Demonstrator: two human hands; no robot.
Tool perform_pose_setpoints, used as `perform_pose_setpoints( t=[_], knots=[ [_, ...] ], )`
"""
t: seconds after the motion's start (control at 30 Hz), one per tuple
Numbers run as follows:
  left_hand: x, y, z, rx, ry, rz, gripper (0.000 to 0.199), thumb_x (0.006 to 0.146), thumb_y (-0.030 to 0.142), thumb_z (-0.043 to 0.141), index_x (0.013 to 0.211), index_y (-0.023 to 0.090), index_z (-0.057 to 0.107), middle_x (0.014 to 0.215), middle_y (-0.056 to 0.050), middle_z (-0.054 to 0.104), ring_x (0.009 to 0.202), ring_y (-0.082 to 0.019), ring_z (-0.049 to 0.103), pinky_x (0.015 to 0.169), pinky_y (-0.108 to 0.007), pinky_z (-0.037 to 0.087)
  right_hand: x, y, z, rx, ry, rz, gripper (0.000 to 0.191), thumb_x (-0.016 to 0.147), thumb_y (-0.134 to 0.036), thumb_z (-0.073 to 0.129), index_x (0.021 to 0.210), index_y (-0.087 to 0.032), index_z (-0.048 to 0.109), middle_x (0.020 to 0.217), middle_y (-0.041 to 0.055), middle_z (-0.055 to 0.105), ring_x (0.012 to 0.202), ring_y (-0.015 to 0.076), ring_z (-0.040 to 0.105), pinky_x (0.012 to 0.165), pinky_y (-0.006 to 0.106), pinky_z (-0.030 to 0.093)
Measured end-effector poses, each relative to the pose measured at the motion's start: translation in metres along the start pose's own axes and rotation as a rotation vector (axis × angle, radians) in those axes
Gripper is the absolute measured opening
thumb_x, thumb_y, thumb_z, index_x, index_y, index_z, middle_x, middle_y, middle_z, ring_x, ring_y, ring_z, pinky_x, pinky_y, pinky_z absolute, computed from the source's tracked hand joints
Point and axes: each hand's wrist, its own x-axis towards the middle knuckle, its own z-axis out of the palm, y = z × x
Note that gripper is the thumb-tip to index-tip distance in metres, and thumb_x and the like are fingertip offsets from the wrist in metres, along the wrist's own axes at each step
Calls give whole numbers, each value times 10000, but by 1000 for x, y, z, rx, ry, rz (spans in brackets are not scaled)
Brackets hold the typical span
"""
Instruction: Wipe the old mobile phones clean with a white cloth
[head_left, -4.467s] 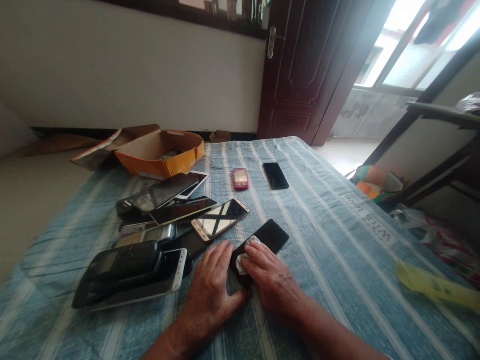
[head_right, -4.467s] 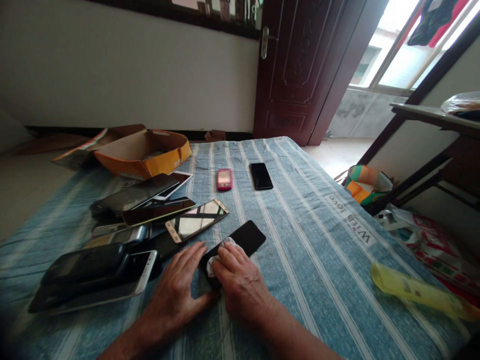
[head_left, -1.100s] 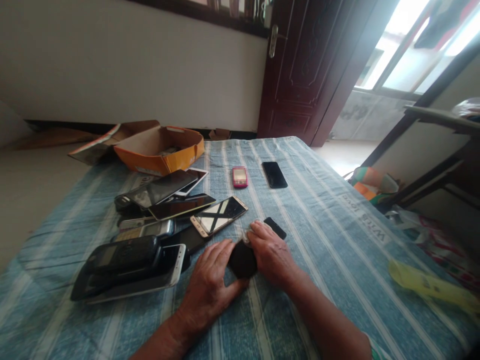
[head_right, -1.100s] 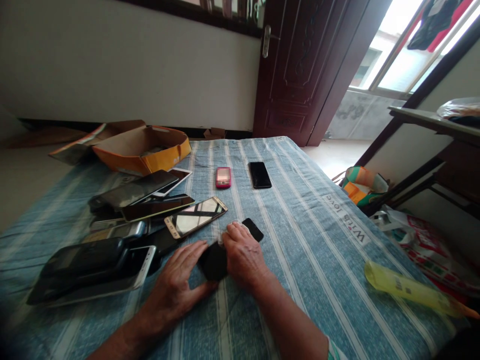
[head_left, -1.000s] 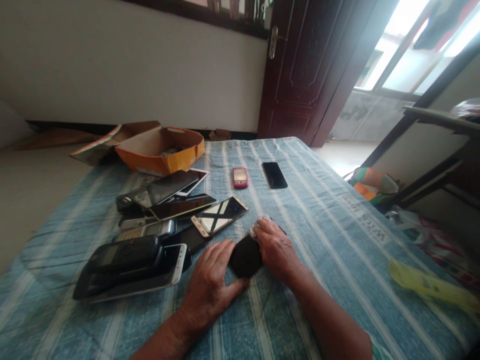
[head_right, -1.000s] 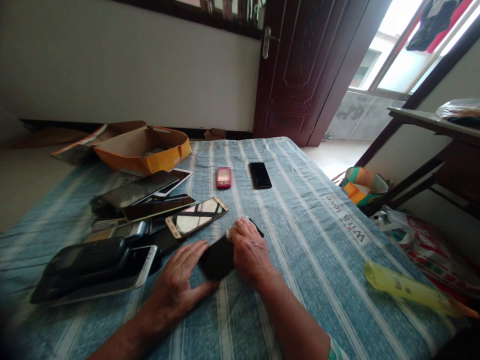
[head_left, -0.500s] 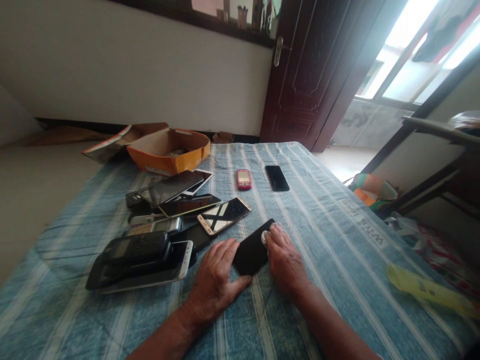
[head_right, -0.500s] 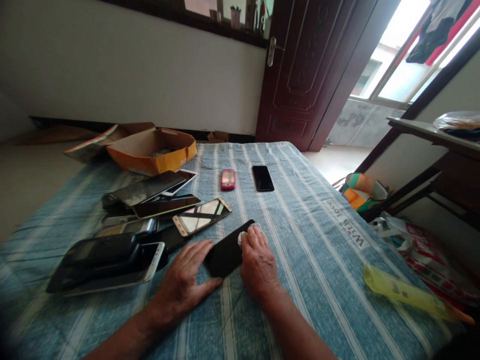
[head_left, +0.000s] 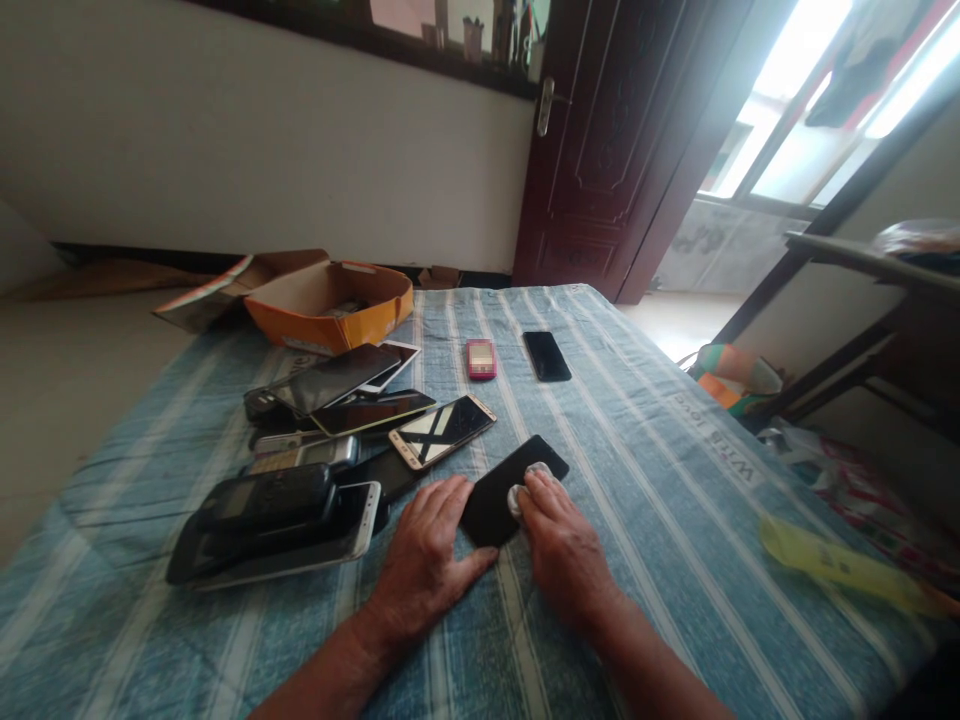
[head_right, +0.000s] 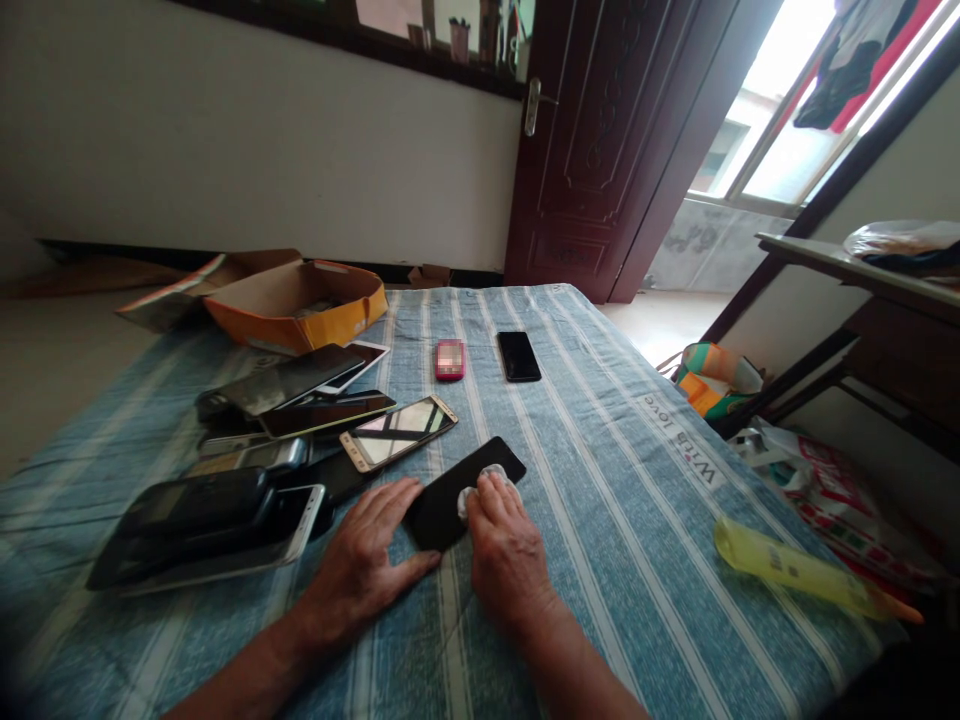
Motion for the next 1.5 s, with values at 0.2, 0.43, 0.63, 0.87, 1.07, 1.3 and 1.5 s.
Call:
perform_pose_setpoints(
  t=[0.2, 0.43, 0.63, 0.87, 1.07, 1.3, 1.5],
  knots=[
    [1, 1, -1, -10, -10, -25, 566, 720, 419, 697, 1200, 150, 563, 1182, -156, 648, 1106, -331, 595, 927, -488, 504, -1, 23, 0, -46, 62, 115, 400, 882, -51, 400, 1209, -154, 607, 1309, 156, 573, 1299, 258, 459, 1042, 459, 435],
    [1, 0, 0, 0, 0, -8, 560, 719, 403, 696, 1196, 145, 557, 1167, -156, 650, 1081, -323, 605, 926, -481, 504, -10, -2, 5, -60, 77, -55, 395, 873, -31, 396, 1200, -110, 602, 1290, 159, 585, 1313, 297, 436, 1033, 468, 451],
    [0, -2, 0, -4, 2, 4, 543, 732, 404, 686, 1196, 147, 568, 1166, -153, 653, 1088, -321, 604, 929, -470, 506, -11, -17, 5, 16, 64, -147, 354, 882, -49, 438, 1195, -90, 598, 1263, 165, 603, 1297, 291, 456, 1042, 482, 440],
    [2, -1, -1, 5, -6, 12, 570, 719, 400, 704, 1200, 132, 556, 1164, -163, 651, 1083, -322, 605, 929, -472, 503, -5, -2, 3, -8, 64, -30, 333, 891, -53, 438, 1148, -125, 636, 1264, 140, 609, 1295, 262, 464, 1063, 431, 421],
    [3, 1, -3, 28, -37, 5, 623, 676, 396, 745, 1186, 91, 559, 1165, -185, 646, 1085, -337, 597, 924, -485, 503, 6, 25, -2, -24, 42, 139, 346, 899, -74, 420, 1136, -155, 658, 1276, 133, 606, 1269, 258, 494, 1050, 408, 426],
    [4, 3, -5, 8, -71, -31, 636, 646, 377, 775, 1181, 103, 566, 1180, -174, 645, 1097, -330, 594, 935, -479, 501, 11, 50, -7, 174, 139, 307, 366, 872, -114, 413, 1083, -214, 695, 1193, 108, 658, 1119, 242, 615, 948, 377, 501],
    [4, 3, -7, -23, -74, -43, 602, 674, 390, 749, 1189, 136, 568, 1202, -159, 640, 1114, -325, 589, 939, -480, 498, 16, 51, -20, 617, 296, 474, 230, 791, -222, 575, 948, -218, 744, 1021, 72, 717, 960, 224, 669, 888, 385, 523]
  ],
)
